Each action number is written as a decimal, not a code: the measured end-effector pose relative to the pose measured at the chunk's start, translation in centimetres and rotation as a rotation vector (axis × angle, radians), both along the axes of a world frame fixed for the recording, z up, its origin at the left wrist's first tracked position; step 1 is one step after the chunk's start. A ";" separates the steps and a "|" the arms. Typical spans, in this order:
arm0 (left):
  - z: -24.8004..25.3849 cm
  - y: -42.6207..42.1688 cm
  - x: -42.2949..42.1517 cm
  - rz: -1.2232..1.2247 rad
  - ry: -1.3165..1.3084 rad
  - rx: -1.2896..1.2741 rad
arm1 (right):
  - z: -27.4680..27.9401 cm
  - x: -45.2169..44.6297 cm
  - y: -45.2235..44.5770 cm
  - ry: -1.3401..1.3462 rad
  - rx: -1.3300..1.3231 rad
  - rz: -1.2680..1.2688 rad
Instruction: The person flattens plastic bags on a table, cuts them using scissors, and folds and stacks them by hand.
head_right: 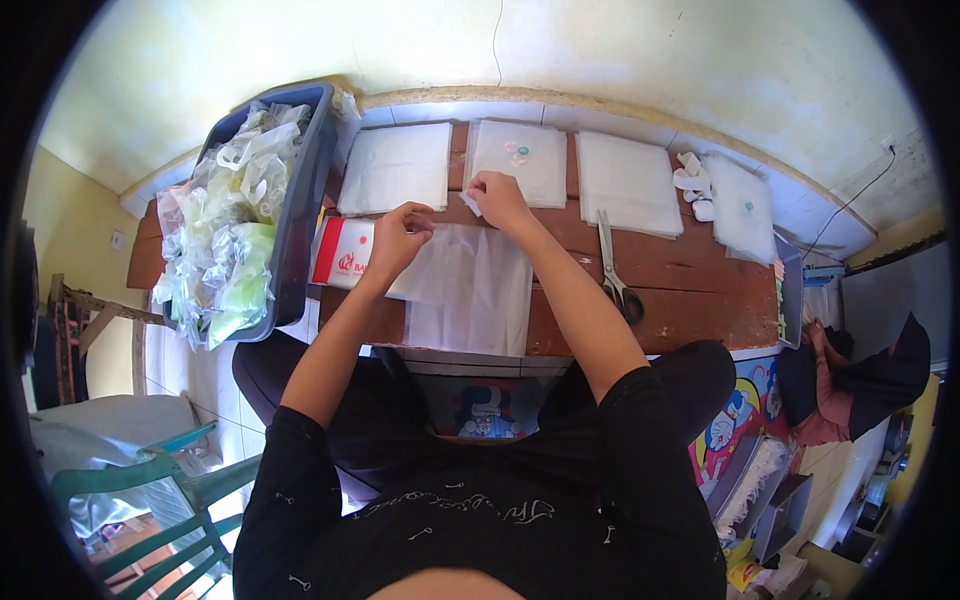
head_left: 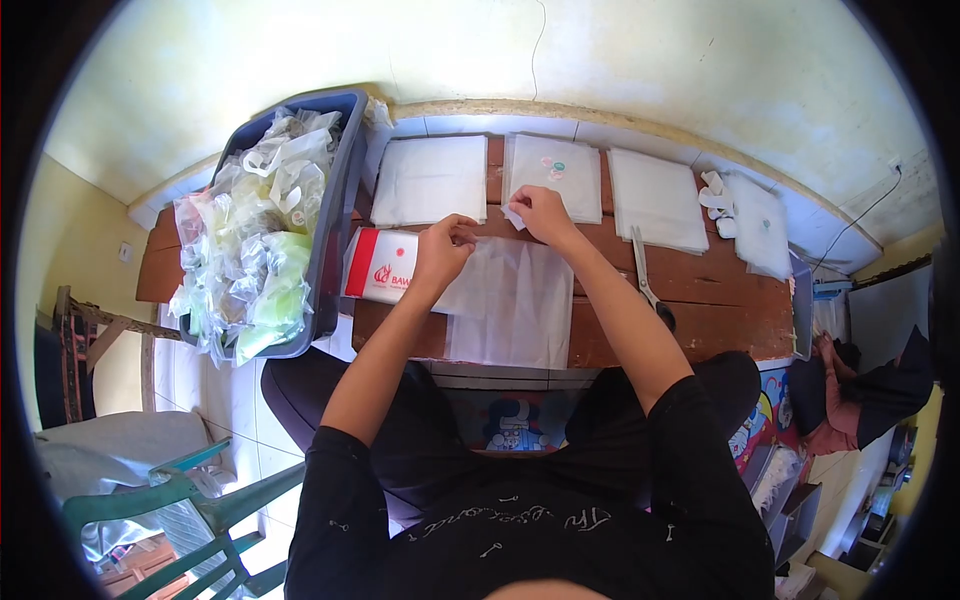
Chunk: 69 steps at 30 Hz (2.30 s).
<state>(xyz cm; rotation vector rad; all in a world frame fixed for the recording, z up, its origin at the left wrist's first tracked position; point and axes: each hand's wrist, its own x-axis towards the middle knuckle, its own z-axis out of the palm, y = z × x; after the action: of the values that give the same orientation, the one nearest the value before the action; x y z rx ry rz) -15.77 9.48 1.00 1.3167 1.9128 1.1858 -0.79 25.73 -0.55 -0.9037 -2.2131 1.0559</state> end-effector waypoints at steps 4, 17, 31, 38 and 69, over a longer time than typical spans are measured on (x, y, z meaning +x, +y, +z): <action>-0.2 0.6 -0.6 0.069 -0.047 0.008 | 1.3 -1.7 -0.3 0.088 0.116 0.004; -0.4 1.5 -1.5 0.092 -0.137 -0.021 | -0.4 -3.2 -0.3 0.185 0.309 0.026; -1.0 1.5 -1.1 0.085 -0.175 -0.023 | -0.3 1.4 -1.1 0.003 0.387 0.002; -1.6 1.8 1.4 0.077 -0.211 -0.027 | -0.1 5.7 -5.7 0.025 0.473 0.004; -1.6 4.8 2.3 0.026 -0.047 -0.156 | -3.2 8.1 -8.6 -0.371 0.596 0.039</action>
<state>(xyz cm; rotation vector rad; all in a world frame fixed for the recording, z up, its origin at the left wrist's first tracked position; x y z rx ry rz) -13.51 14.30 -0.60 1.1753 1.9517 1.0469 7.34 17.13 -3.74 -0.8240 -2.6325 0.2030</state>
